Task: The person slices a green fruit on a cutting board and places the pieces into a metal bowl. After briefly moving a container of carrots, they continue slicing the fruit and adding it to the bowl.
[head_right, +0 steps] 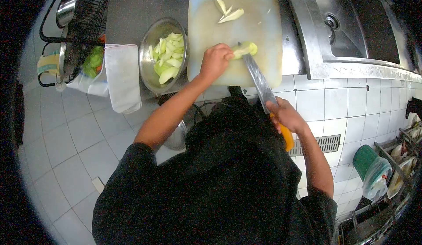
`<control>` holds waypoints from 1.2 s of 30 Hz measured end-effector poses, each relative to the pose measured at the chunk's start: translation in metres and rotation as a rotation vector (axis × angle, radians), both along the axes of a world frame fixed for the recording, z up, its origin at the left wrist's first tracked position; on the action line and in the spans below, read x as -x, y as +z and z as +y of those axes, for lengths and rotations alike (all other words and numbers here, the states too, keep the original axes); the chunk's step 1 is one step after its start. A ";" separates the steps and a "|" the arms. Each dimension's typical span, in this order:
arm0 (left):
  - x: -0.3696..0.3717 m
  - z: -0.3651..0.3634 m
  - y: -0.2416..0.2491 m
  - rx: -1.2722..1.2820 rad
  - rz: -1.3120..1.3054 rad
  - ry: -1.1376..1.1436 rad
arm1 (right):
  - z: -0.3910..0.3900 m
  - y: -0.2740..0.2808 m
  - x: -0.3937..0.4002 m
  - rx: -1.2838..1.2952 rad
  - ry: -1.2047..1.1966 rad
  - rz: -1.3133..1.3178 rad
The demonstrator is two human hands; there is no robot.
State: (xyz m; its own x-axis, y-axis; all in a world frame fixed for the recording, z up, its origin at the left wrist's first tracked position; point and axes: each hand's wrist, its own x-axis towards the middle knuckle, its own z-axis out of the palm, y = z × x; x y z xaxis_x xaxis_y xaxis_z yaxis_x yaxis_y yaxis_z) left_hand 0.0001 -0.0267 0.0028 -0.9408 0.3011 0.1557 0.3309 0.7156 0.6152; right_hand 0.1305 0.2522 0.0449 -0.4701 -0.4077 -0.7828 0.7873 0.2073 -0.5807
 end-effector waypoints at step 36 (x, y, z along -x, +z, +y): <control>-0.009 -0.019 -0.010 -0.007 0.014 0.076 | -0.020 -0.002 0.005 0.016 0.052 -0.025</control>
State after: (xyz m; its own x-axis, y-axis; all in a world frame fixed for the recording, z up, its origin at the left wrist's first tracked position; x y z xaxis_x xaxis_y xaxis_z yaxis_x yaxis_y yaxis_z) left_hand 0.0095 -0.0455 -0.0069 -0.9585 0.2280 0.1710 0.2846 0.7345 0.6161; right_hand 0.1258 0.2319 0.0432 -0.4283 -0.4435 -0.7873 0.7900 0.2392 -0.5645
